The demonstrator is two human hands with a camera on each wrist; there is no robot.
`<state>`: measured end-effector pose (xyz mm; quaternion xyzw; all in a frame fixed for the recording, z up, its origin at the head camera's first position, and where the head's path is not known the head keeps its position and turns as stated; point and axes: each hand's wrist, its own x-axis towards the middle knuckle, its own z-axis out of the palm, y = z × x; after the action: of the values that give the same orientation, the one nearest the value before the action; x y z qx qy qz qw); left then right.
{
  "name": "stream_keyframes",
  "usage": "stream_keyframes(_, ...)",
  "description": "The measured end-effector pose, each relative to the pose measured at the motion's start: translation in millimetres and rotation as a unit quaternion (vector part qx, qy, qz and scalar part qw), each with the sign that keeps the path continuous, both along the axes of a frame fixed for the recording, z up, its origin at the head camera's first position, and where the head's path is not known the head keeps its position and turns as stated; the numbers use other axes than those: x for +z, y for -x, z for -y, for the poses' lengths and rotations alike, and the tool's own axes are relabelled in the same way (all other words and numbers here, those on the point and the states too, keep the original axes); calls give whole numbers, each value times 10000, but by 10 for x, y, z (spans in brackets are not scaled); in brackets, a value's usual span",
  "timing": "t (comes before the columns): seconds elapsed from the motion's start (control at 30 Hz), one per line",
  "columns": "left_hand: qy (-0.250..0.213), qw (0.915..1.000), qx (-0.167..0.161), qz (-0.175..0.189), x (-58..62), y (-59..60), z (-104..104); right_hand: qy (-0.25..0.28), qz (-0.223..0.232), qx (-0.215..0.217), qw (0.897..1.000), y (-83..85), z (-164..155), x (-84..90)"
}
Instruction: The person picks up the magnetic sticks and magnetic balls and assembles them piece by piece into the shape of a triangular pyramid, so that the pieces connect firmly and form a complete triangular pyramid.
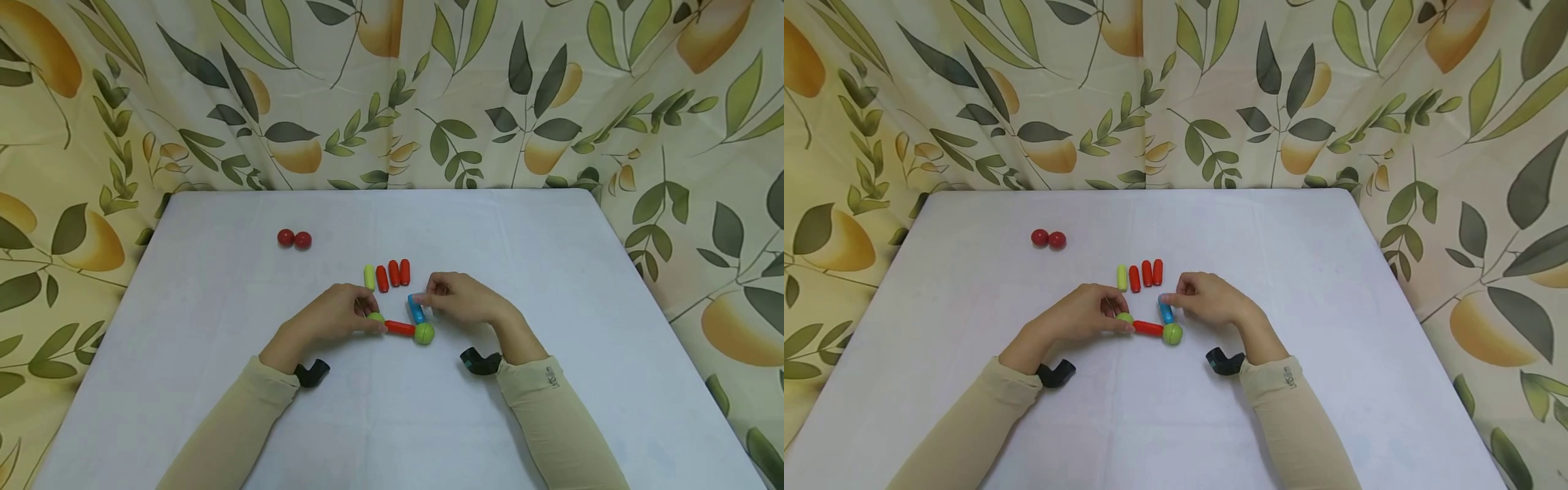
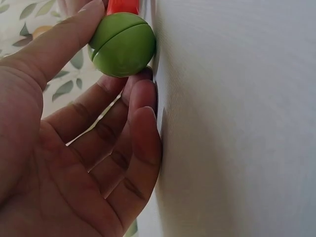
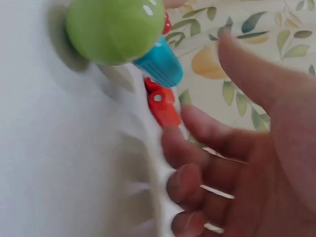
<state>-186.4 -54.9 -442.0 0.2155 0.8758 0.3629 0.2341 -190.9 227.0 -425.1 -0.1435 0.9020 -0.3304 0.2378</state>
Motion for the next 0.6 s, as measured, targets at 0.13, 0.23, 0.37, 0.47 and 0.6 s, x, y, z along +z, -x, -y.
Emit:
stream_keyframes(0.13,35,10000,19,67,2,5,5,364,-498,-405,9973,22,33,-49)
stream_keyframes(0.23,75,9999,29,107,-1,8,9,379,-692,-418,9960,31,70,-105)
stream_keyframes(0.37,59,9999,-9,137,-2,13,14,69,-645,-325,9974,21,130,-160)
stream_keyframes(0.47,23,9999,-54,146,1,19,15,-123,-593,-322,9976,6,164,-178)
stream_keyframes(0.6,-1,9998,-74,189,8,24,24,-125,-719,-452,9963,5,183,-184)
